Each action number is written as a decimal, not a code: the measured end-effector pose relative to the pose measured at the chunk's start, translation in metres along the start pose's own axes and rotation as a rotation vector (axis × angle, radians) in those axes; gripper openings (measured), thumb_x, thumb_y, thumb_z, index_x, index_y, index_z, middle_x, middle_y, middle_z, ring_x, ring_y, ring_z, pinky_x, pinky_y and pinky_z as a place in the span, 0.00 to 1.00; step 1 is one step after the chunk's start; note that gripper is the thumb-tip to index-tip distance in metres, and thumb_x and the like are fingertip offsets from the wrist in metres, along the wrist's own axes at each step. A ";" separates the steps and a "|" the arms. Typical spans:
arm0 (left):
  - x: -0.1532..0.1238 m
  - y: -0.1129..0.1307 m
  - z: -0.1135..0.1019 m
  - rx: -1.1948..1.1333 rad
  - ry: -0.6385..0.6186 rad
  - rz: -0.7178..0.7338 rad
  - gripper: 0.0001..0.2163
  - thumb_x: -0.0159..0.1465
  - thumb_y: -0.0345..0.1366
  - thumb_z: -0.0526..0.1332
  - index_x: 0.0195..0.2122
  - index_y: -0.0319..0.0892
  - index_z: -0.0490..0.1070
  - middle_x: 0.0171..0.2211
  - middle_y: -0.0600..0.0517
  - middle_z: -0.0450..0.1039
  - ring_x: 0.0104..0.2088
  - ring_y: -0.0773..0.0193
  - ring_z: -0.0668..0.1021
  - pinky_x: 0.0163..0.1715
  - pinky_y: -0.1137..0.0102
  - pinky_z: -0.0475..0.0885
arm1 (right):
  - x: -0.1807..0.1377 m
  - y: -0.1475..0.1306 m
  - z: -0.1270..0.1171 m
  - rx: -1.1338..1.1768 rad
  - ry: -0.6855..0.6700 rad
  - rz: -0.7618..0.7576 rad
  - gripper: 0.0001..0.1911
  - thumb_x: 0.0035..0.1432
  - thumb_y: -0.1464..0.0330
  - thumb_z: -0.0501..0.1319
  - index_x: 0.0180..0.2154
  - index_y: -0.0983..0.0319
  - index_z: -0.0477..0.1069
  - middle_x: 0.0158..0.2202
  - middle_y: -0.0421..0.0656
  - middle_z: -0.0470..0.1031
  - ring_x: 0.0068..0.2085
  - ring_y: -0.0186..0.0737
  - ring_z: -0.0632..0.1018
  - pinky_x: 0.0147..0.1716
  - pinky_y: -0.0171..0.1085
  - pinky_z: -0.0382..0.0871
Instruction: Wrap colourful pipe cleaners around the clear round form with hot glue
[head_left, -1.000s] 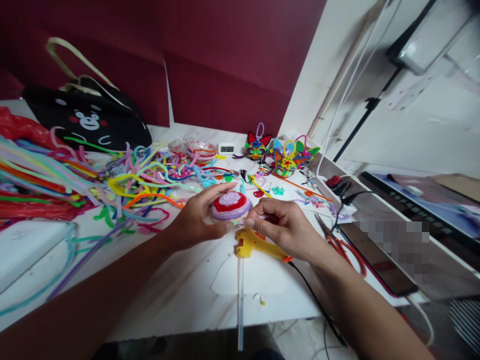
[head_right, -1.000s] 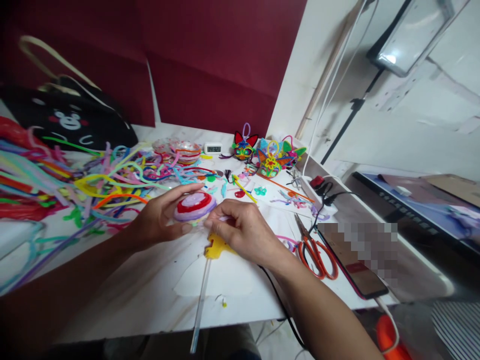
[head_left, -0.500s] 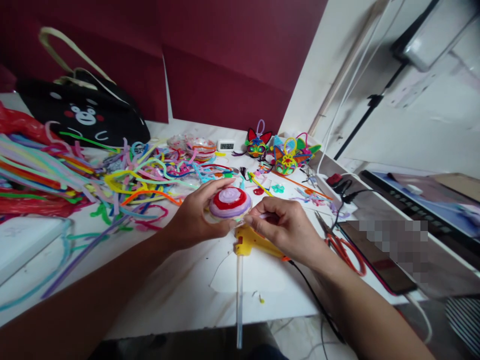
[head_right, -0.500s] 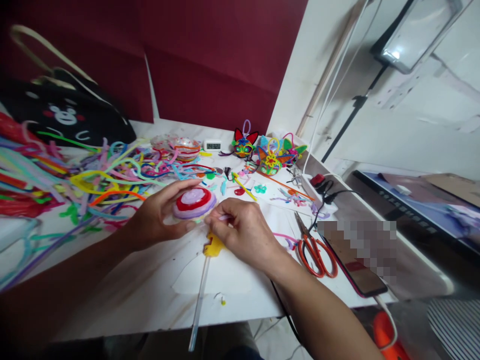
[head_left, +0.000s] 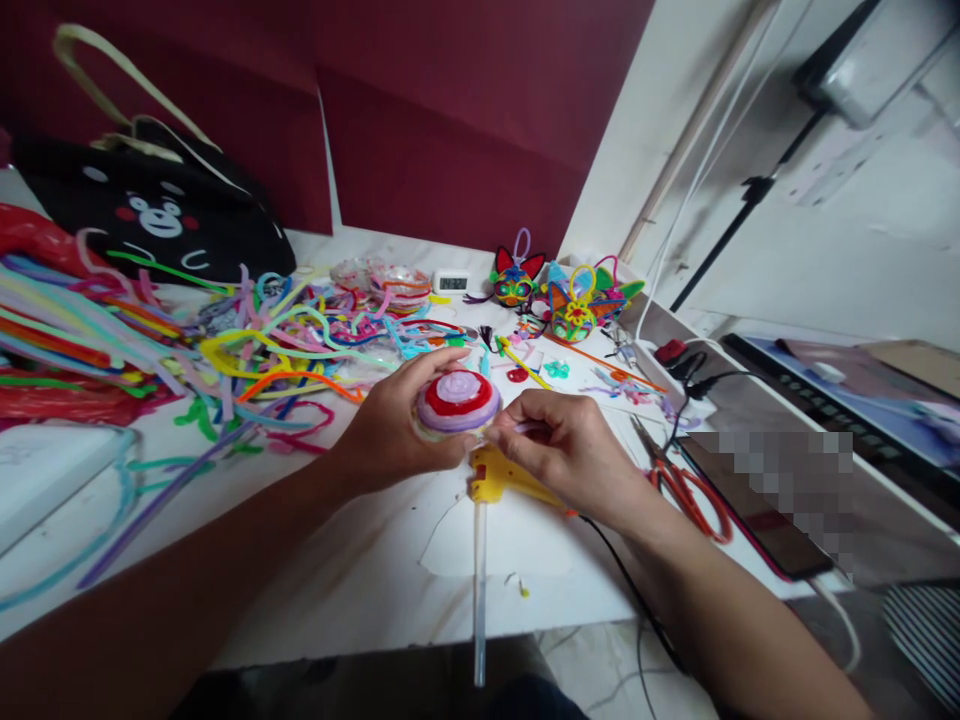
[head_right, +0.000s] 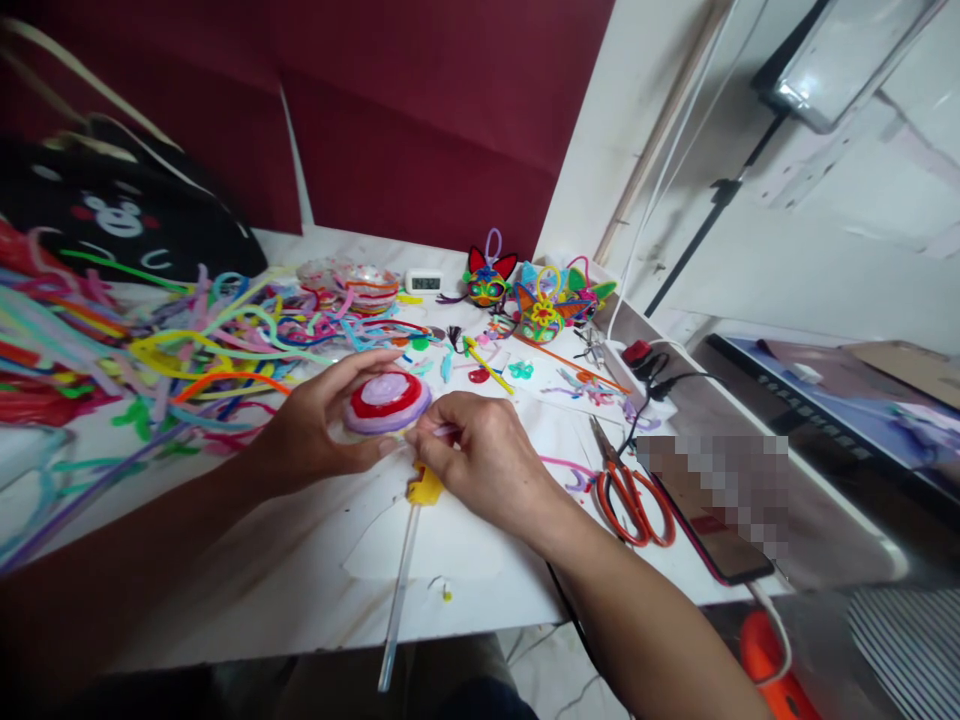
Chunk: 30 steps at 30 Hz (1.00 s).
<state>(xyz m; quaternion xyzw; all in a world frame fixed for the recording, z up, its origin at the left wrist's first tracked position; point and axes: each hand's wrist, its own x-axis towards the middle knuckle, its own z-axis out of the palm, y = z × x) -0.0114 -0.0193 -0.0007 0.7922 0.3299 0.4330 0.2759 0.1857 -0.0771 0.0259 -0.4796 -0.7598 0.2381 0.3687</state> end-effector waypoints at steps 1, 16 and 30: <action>0.000 0.001 0.001 0.014 0.009 0.005 0.35 0.49 0.39 0.70 0.59 0.38 0.65 0.55 0.39 0.73 0.54 0.46 0.76 0.55 0.59 0.72 | -0.001 0.000 0.001 -0.002 0.001 0.002 0.06 0.57 0.73 0.61 0.27 0.63 0.72 0.24 0.38 0.73 0.25 0.30 0.70 0.24 0.31 0.61; 0.000 0.001 0.000 -0.206 -0.026 -0.123 0.39 0.46 0.35 0.70 0.60 0.40 0.60 0.49 0.43 0.72 0.45 0.52 0.79 0.41 0.66 0.76 | -0.001 0.002 0.000 0.033 0.067 0.035 0.06 0.57 0.67 0.65 0.30 0.62 0.72 0.24 0.38 0.73 0.24 0.31 0.69 0.24 0.31 0.61; 0.002 0.004 -0.003 -0.387 -0.061 -0.170 0.38 0.46 0.36 0.70 0.59 0.41 0.59 0.46 0.45 0.72 0.44 0.54 0.79 0.41 0.66 0.75 | 0.005 0.008 0.000 0.187 0.101 0.086 0.15 0.54 0.59 0.70 0.29 0.64 0.73 0.24 0.39 0.73 0.24 0.32 0.70 0.23 0.32 0.62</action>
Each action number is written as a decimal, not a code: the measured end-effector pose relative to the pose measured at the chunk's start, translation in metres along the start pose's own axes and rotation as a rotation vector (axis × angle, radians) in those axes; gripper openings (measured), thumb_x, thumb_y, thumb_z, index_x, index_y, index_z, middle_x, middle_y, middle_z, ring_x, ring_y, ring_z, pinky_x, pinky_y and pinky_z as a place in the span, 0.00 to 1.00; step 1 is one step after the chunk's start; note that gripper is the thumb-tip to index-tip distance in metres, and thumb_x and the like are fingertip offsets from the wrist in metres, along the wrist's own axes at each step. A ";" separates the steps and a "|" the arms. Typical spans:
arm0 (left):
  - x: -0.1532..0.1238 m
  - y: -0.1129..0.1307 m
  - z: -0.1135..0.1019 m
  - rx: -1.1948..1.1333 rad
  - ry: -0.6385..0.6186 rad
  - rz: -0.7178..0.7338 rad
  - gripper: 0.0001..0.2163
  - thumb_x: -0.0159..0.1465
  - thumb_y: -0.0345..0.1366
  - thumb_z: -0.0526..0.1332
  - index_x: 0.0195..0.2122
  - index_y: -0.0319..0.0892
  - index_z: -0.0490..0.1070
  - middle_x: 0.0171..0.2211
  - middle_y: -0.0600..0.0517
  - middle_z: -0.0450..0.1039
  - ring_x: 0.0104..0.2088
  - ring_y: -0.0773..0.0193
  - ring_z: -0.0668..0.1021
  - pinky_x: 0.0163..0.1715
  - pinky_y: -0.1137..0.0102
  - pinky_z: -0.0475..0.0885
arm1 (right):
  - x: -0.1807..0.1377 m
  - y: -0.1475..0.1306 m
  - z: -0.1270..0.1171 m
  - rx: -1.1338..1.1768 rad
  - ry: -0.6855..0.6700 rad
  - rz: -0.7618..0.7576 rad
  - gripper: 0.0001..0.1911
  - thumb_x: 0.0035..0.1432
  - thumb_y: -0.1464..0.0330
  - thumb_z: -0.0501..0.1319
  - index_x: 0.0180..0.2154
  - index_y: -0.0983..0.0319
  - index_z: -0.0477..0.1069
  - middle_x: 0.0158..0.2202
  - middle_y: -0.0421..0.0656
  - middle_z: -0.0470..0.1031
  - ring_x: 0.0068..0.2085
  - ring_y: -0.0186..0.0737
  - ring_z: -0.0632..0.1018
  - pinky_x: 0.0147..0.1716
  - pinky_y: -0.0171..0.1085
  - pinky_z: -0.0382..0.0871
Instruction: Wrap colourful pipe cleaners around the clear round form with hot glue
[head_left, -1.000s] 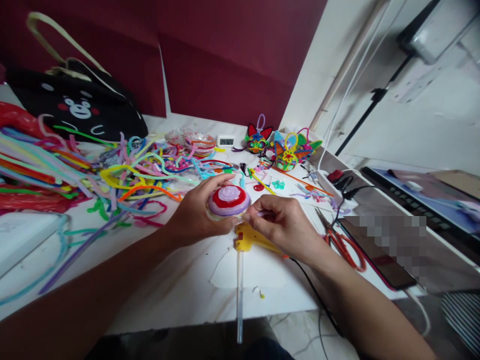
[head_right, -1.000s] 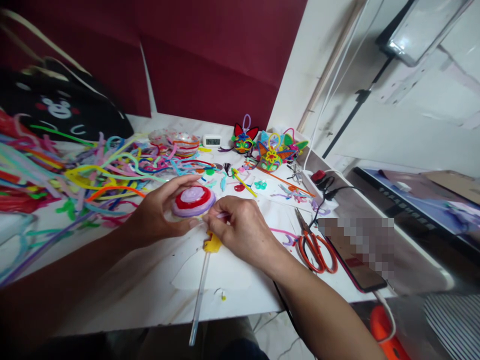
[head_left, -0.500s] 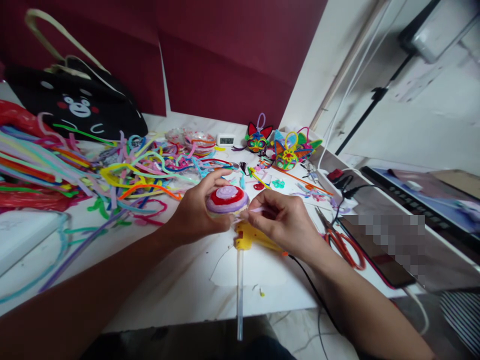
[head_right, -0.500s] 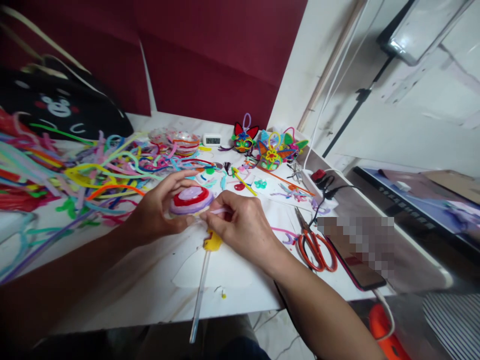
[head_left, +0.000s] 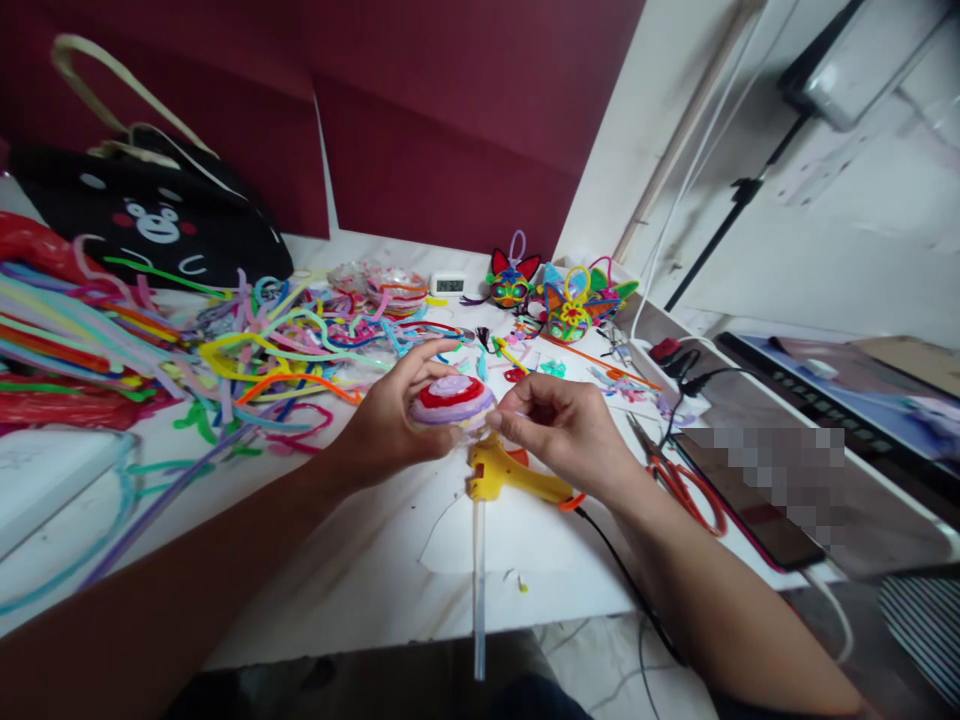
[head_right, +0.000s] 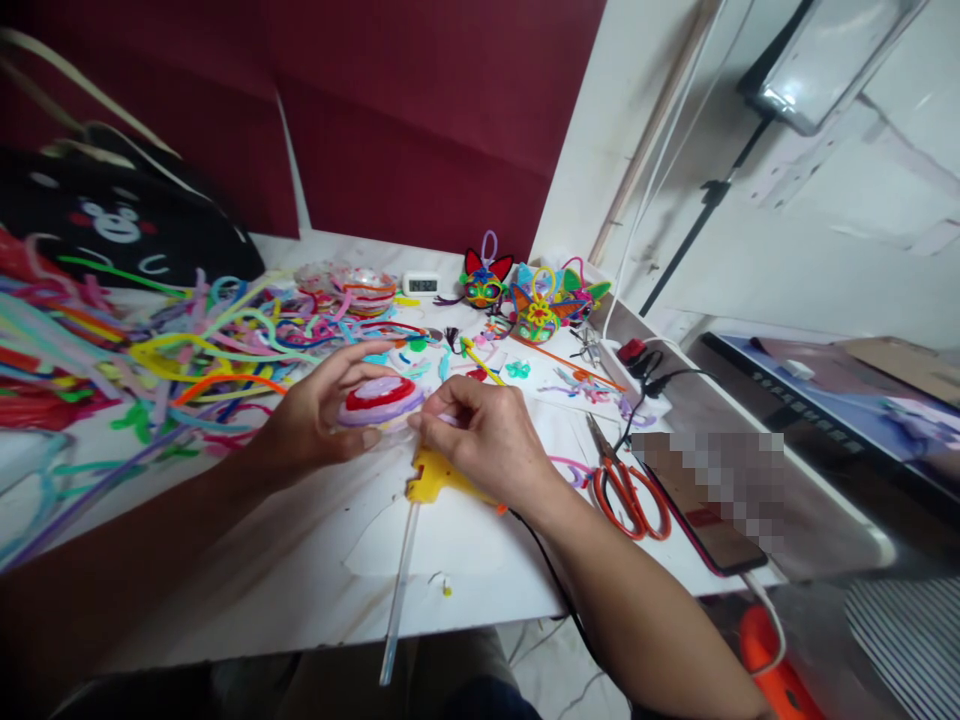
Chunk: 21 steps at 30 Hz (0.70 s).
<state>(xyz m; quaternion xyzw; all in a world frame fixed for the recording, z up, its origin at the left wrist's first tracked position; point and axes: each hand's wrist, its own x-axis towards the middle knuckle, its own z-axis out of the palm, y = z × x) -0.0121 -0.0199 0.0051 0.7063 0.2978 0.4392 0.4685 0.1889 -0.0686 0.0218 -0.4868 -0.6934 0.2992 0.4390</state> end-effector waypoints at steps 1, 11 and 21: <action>0.000 0.000 0.000 -0.005 -0.002 -0.001 0.38 0.46 0.36 0.70 0.59 0.40 0.59 0.46 0.45 0.72 0.44 0.54 0.79 0.41 0.66 0.75 | 0.000 0.000 0.000 0.017 0.002 0.007 0.15 0.54 0.59 0.70 0.29 0.64 0.73 0.24 0.39 0.73 0.24 0.32 0.70 0.24 0.32 0.62; 0.002 -0.008 -0.004 -0.100 -0.041 -0.078 0.42 0.46 0.41 0.73 0.62 0.44 0.58 0.44 0.47 0.74 0.42 0.54 0.80 0.37 0.68 0.75 | 0.003 0.004 -0.003 0.075 -0.066 0.029 0.13 0.54 0.60 0.70 0.30 0.65 0.75 0.25 0.40 0.75 0.26 0.33 0.72 0.26 0.33 0.64; 0.000 -0.010 -0.006 -0.202 -0.065 -0.104 0.45 0.45 0.43 0.74 0.64 0.46 0.59 0.44 0.47 0.76 0.42 0.53 0.79 0.39 0.68 0.74 | 0.007 -0.005 -0.005 0.237 -0.071 0.172 0.18 0.44 0.60 0.75 0.26 0.64 0.71 0.20 0.38 0.73 0.19 0.29 0.68 0.18 0.30 0.59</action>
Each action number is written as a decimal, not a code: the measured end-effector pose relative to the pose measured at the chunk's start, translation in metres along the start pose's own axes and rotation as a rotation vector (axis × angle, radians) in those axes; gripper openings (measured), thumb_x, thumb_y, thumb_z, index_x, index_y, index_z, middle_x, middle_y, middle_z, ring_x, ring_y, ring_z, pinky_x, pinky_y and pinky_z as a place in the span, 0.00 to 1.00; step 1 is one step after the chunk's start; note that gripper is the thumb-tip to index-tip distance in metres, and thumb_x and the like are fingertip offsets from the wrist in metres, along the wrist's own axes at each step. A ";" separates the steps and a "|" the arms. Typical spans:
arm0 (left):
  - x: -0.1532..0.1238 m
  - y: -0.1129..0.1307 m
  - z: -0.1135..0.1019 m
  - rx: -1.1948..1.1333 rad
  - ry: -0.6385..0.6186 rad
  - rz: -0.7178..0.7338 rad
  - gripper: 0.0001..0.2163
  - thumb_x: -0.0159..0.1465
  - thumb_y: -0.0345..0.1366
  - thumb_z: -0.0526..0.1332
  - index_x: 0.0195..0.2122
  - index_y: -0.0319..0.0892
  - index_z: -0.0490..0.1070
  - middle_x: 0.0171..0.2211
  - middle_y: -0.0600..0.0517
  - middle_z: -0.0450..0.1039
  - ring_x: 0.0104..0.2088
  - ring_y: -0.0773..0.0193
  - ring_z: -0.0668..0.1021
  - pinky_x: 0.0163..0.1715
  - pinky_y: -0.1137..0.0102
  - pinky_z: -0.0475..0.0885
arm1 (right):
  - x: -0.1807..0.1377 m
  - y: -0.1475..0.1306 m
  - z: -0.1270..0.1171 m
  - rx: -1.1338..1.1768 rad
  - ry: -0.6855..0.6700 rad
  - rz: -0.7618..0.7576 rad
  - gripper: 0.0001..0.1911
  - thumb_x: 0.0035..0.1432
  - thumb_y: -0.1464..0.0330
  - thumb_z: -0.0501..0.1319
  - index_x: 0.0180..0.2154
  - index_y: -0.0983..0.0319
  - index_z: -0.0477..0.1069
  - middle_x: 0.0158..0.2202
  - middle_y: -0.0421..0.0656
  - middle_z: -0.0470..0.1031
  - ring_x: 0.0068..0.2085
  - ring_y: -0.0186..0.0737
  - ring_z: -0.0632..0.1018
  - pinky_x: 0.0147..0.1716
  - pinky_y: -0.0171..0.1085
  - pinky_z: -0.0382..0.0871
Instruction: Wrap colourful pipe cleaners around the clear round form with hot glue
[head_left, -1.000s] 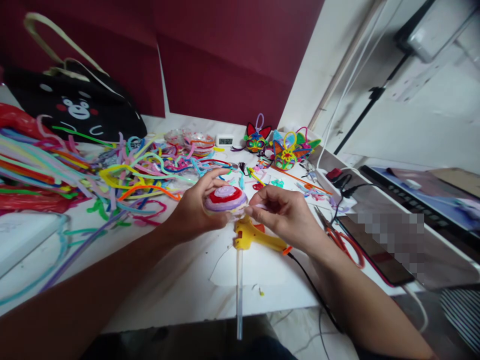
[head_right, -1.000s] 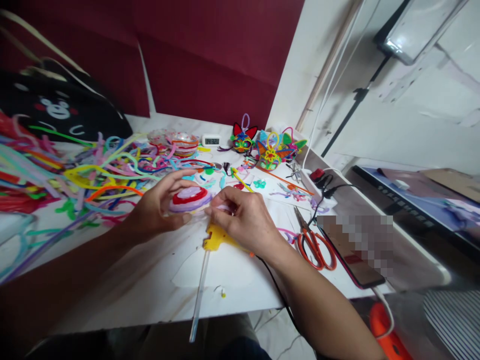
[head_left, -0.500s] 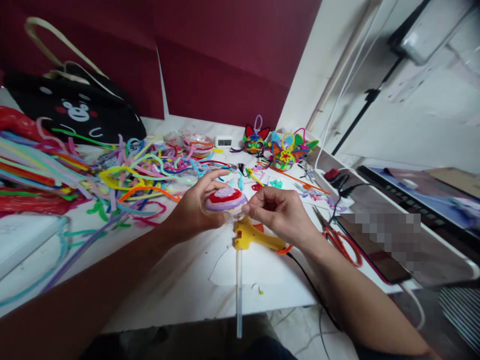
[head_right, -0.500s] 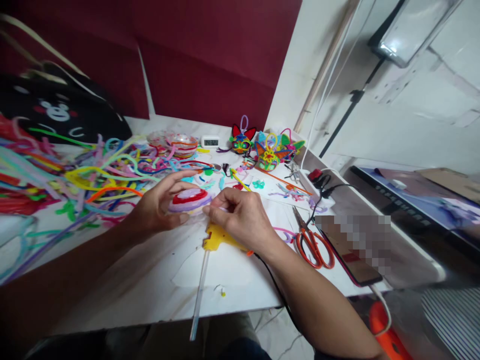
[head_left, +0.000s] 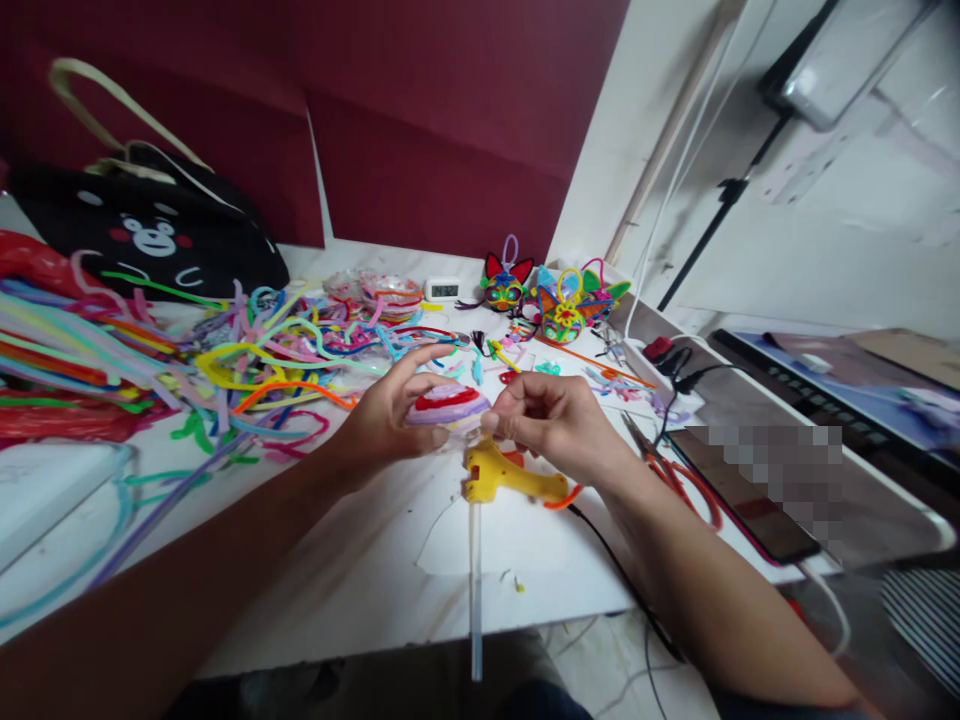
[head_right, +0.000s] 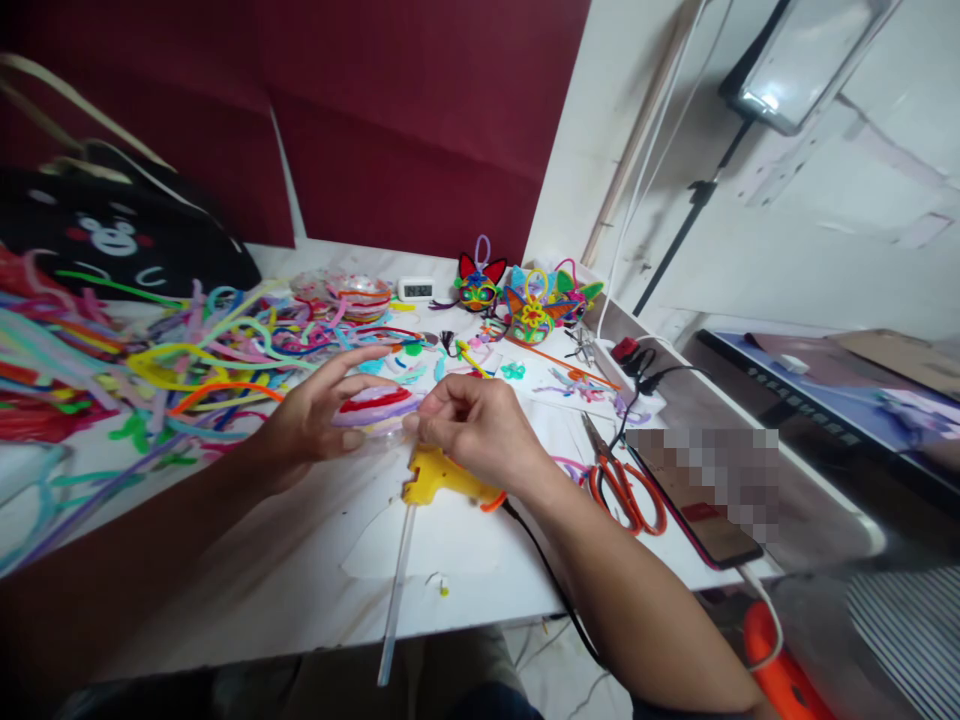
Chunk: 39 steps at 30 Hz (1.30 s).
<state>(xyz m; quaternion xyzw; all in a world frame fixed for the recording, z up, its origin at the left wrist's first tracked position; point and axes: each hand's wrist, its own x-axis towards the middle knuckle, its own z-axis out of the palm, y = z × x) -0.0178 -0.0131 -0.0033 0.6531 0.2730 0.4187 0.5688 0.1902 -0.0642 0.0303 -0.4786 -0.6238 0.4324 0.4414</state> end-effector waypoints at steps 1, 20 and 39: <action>-0.001 0.001 0.000 -0.013 -0.003 -0.006 0.45 0.45 0.43 0.74 0.64 0.46 0.59 0.44 0.47 0.76 0.43 0.53 0.79 0.39 0.68 0.74 | 0.000 -0.001 0.000 0.022 -0.015 0.016 0.18 0.43 0.60 0.75 0.26 0.64 0.71 0.20 0.38 0.74 0.18 0.28 0.67 0.17 0.29 0.59; -0.004 0.003 -0.002 -0.140 -0.097 -0.071 0.44 0.48 0.38 0.73 0.66 0.49 0.57 0.47 0.46 0.75 0.45 0.52 0.79 0.37 0.69 0.72 | 0.005 -0.003 -0.011 0.181 -0.153 0.160 0.19 0.38 0.64 0.77 0.26 0.65 0.71 0.18 0.37 0.75 0.16 0.26 0.68 0.15 0.27 0.60; -0.005 0.007 0.002 -0.232 -0.098 -0.098 0.44 0.46 0.36 0.74 0.64 0.50 0.58 0.43 0.48 0.77 0.39 0.56 0.80 0.34 0.71 0.72 | 0.011 0.009 -0.018 0.231 -0.200 0.181 0.23 0.37 0.63 0.79 0.31 0.62 0.70 0.22 0.34 0.73 0.21 0.31 0.73 0.19 0.30 0.66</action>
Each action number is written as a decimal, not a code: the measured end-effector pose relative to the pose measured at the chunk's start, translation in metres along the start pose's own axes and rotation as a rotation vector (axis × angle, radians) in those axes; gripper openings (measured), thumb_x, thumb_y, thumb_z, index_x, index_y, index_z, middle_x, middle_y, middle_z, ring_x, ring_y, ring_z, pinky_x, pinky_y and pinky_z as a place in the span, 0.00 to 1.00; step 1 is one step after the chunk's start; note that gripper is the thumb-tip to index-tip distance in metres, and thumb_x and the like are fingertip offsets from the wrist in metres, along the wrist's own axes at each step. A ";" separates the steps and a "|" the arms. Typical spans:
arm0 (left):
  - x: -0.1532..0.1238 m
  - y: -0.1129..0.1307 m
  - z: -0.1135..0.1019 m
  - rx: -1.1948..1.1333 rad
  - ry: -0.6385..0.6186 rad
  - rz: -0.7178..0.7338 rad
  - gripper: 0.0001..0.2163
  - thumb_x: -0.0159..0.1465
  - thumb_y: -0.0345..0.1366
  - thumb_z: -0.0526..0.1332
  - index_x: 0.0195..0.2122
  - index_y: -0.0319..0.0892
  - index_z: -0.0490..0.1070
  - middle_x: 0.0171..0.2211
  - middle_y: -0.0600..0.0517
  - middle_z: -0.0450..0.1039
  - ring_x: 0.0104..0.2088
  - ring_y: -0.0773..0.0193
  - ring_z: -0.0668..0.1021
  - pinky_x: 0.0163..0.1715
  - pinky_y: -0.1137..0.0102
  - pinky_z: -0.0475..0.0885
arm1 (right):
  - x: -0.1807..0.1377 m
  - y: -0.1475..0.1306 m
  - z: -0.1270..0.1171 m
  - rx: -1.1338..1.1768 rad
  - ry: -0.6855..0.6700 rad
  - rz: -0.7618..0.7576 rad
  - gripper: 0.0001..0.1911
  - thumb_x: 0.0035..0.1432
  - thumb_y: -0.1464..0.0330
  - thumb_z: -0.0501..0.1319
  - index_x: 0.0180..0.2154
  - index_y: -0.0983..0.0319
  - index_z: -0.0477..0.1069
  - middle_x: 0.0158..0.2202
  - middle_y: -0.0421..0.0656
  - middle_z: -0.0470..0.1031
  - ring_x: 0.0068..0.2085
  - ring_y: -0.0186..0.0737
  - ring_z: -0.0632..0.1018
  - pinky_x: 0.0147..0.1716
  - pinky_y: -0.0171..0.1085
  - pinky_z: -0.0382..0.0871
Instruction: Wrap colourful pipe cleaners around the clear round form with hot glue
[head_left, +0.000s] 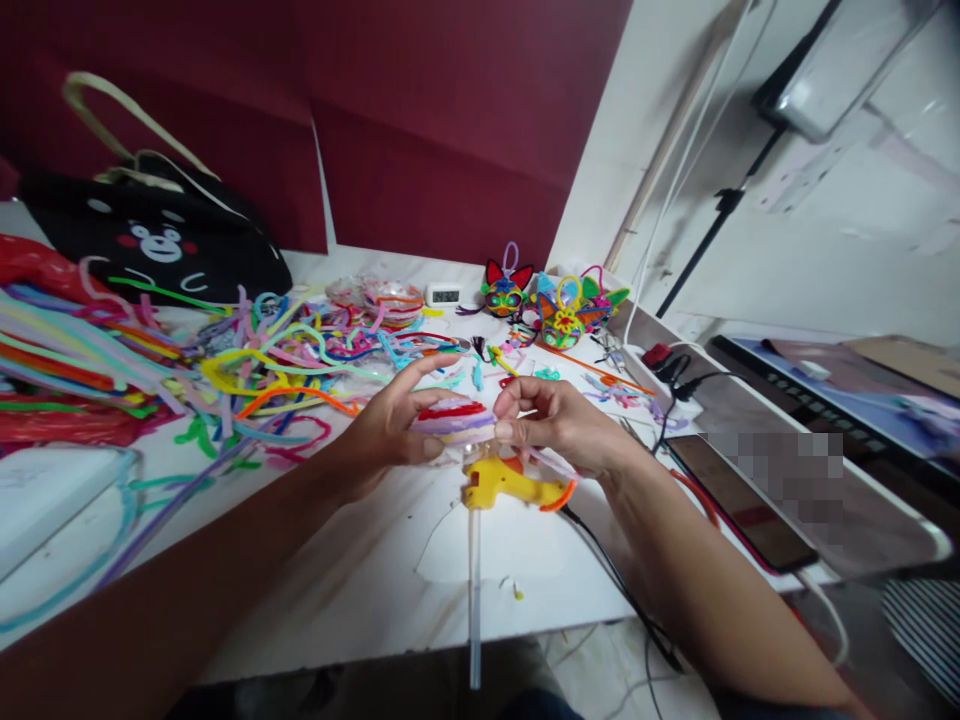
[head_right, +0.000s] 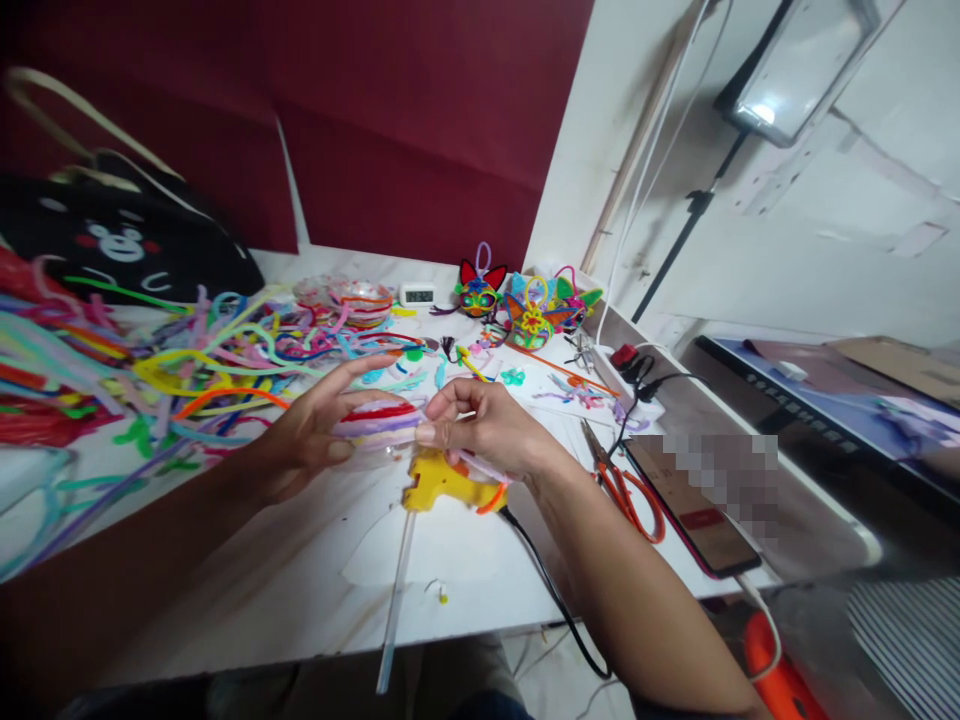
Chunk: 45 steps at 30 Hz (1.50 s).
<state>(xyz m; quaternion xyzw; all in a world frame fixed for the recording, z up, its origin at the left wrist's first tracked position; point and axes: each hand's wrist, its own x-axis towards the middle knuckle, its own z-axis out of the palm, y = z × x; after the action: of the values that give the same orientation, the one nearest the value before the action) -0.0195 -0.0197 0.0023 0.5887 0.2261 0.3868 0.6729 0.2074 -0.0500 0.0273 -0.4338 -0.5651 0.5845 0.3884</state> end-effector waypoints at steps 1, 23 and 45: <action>0.001 -0.001 -0.001 -0.002 -0.002 0.006 0.43 0.46 0.37 0.74 0.64 0.50 0.58 0.43 0.48 0.77 0.39 0.55 0.81 0.34 0.70 0.73 | 0.000 0.000 0.000 0.003 0.000 0.001 0.23 0.37 0.63 0.79 0.31 0.62 0.70 0.23 0.34 0.73 0.21 0.31 0.73 0.20 0.30 0.67; 0.003 0.002 -0.005 -0.035 -0.035 -0.073 0.38 0.52 0.40 0.72 0.62 0.49 0.57 0.54 0.42 0.73 0.52 0.46 0.78 0.48 0.58 0.73 | 0.007 0.007 -0.005 0.118 -0.088 0.095 0.27 0.44 0.56 0.76 0.39 0.62 0.68 0.25 0.39 0.80 0.20 0.34 0.78 0.16 0.28 0.69; 0.007 -0.006 -0.008 0.116 0.089 -0.104 0.34 0.51 0.43 0.72 0.58 0.49 0.63 0.52 0.44 0.74 0.51 0.45 0.78 0.46 0.57 0.74 | 0.009 0.006 -0.001 -0.111 0.102 -0.004 0.22 0.43 0.58 0.74 0.36 0.62 0.71 0.25 0.35 0.74 0.24 0.31 0.74 0.25 0.32 0.68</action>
<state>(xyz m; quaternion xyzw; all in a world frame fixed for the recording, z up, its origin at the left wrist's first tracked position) -0.0195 -0.0091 -0.0042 0.5965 0.3080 0.3635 0.6459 0.2052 -0.0413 0.0211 -0.4830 -0.5769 0.5285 0.3932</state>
